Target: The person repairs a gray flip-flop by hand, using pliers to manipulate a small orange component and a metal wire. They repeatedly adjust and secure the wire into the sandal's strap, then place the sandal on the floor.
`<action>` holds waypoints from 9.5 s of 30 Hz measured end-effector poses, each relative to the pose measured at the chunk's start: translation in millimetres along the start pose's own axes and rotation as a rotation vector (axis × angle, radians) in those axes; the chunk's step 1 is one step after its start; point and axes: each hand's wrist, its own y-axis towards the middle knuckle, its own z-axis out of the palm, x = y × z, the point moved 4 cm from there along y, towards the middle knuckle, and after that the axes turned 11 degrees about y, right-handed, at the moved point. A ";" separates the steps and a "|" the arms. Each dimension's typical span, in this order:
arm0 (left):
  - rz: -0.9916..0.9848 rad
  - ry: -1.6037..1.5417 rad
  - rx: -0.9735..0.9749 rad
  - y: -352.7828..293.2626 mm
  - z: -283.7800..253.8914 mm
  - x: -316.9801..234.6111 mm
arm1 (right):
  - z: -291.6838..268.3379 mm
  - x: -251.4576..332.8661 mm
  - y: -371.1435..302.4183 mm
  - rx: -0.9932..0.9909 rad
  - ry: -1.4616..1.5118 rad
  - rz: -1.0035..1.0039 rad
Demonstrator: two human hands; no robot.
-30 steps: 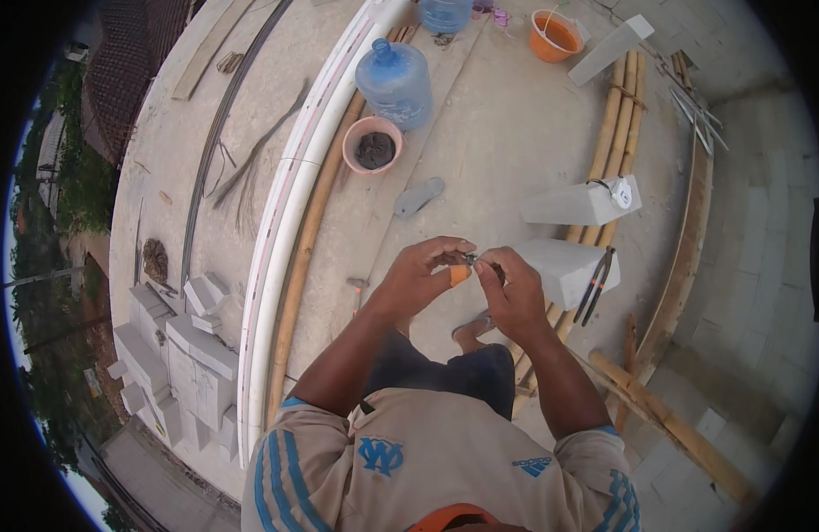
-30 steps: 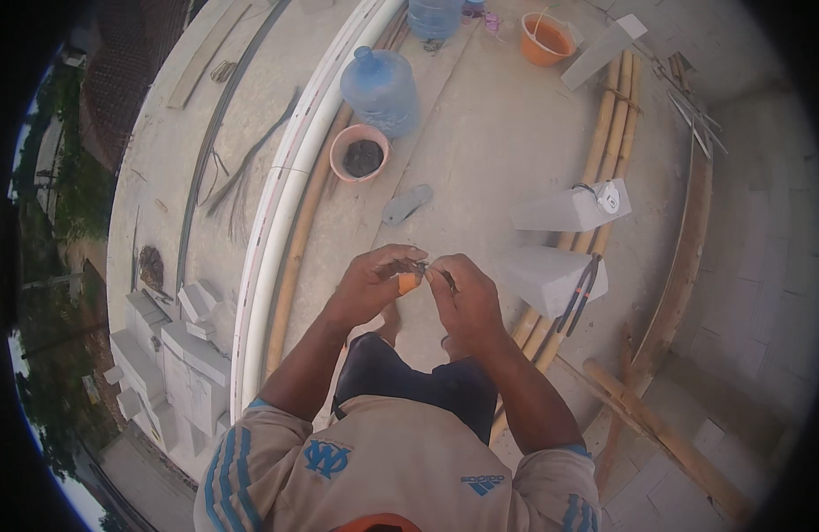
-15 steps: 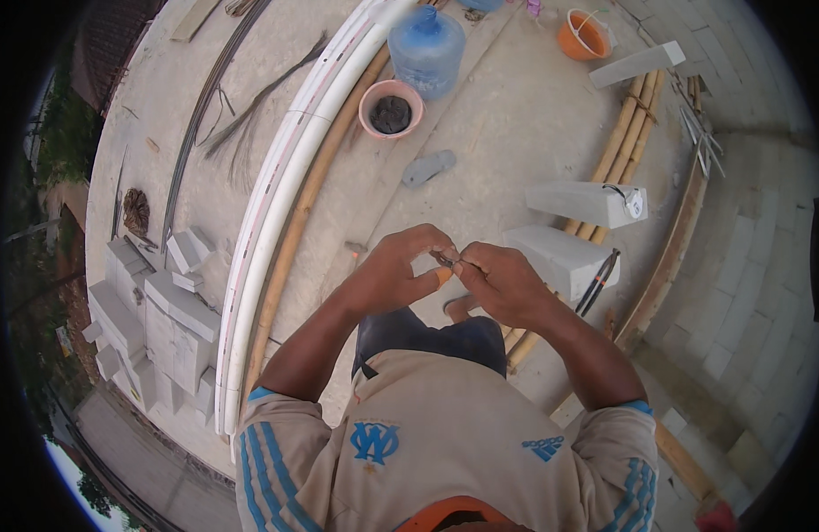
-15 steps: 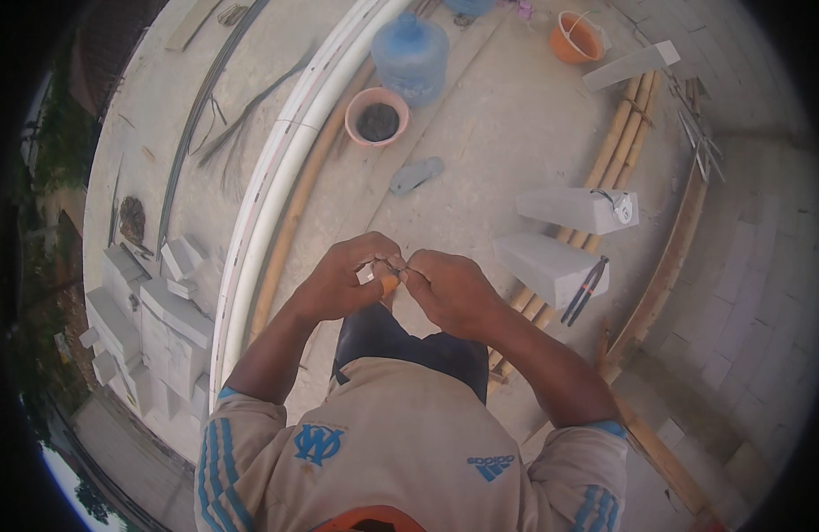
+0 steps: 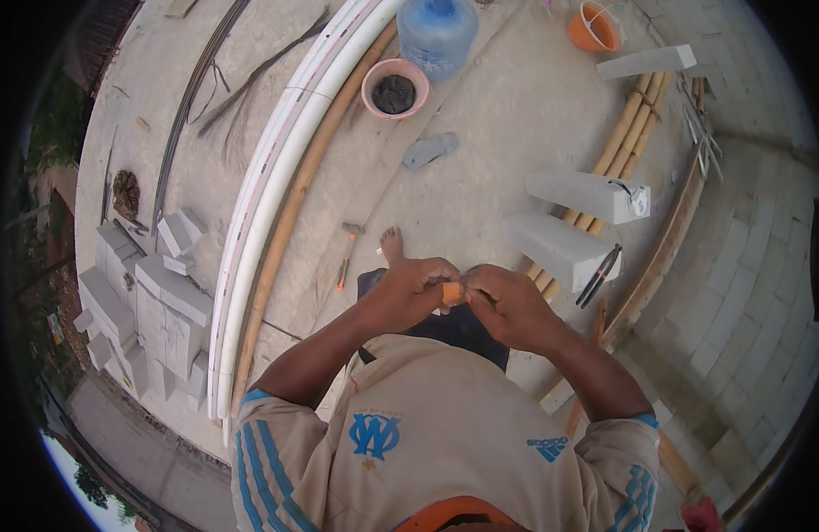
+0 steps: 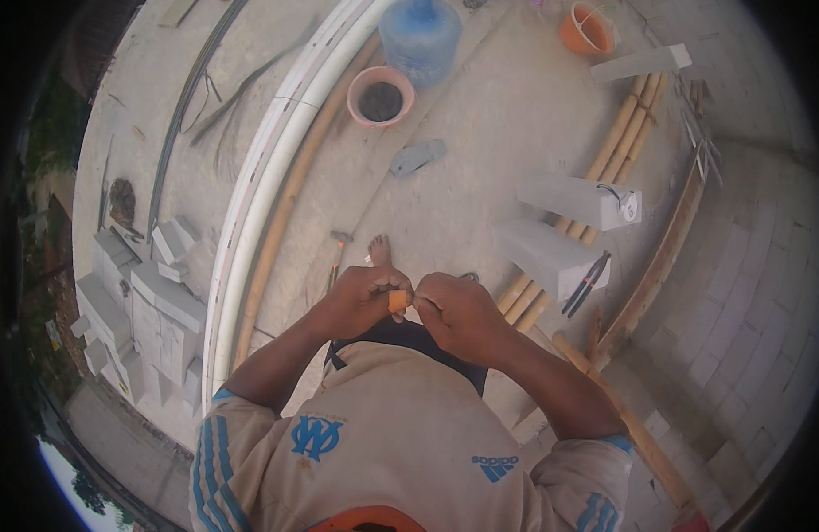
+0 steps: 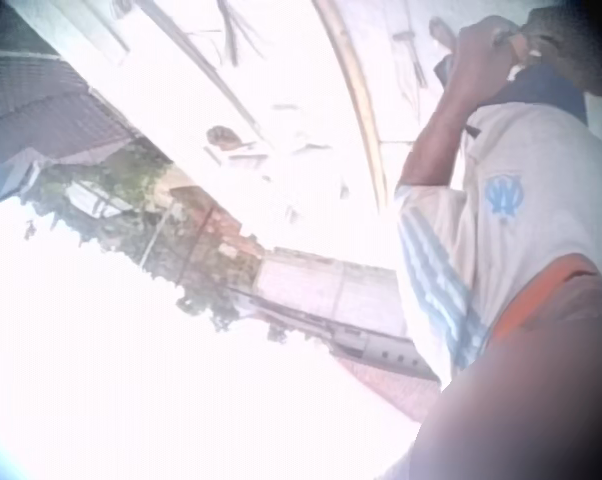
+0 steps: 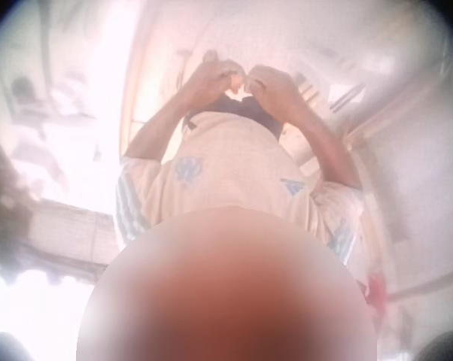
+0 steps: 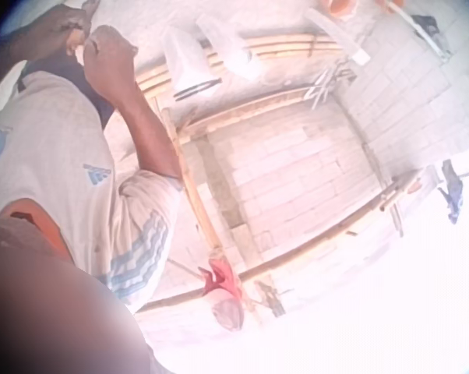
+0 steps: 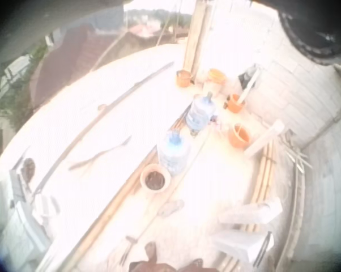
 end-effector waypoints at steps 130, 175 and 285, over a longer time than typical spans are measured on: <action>-0.082 -0.440 -0.860 184.5 -117.2 469.7 | 104.2 -753.2 427.3 -0.240 0.262 0.303; 0.161 0.819 -1.049 302.1 -99.3 392.1 | 26.8 -457.9 345.3 0.027 1.533 -0.223; 0.552 -0.623 -0.425 283.5 -120.9 380.7 | 3.9 -397.4 304.7 -0.089 0.245 -0.419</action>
